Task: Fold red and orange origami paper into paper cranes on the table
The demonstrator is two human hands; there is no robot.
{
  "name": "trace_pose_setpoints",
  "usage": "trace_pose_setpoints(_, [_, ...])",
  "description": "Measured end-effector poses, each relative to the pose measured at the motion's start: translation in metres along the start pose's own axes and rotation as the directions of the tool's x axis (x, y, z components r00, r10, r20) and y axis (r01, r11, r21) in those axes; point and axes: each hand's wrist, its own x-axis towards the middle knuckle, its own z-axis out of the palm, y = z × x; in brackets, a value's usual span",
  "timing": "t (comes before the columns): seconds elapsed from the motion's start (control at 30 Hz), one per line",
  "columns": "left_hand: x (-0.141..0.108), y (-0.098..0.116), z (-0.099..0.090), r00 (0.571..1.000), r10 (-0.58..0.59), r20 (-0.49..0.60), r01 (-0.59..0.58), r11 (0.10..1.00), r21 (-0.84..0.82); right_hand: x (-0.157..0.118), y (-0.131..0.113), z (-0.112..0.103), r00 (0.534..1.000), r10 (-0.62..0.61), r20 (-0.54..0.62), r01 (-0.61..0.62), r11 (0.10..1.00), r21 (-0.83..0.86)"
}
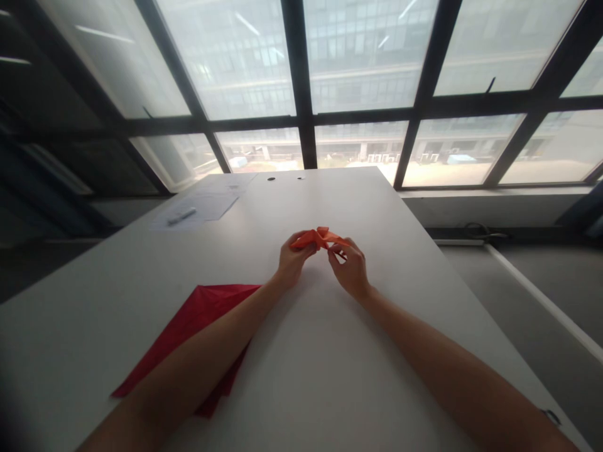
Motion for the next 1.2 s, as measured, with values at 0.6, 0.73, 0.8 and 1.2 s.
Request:
trace_pose_setpoints(0.6, [-0.002,0.004,-0.005,0.987,-0.031,0.157,0.008,0.989,0.145,0.007,0.012,-0.003,0.928,0.358,0.106,-0.37,0.846,0.384])
trace_pose_setpoints(0.73, [-0.002,0.002,-0.005,0.993,-0.03,0.111,0.015,0.992,0.127,0.005,0.016,-0.003,0.94,0.342,-0.018,-0.326,0.909,0.259])
trace_pose_setpoints(0.8, [-0.002,0.0,-0.004,0.995,-0.03,0.092,0.014,0.986,0.169,0.004,0.015,-0.005,0.964,0.262,-0.038,-0.252,0.953,0.169])
trace_pose_setpoints(1.2, [-0.013,0.016,0.006,0.932,0.281,0.229,-0.36,0.788,0.499,0.005,0.011,-0.015,0.984,-0.124,0.131,0.139,0.984,-0.108])
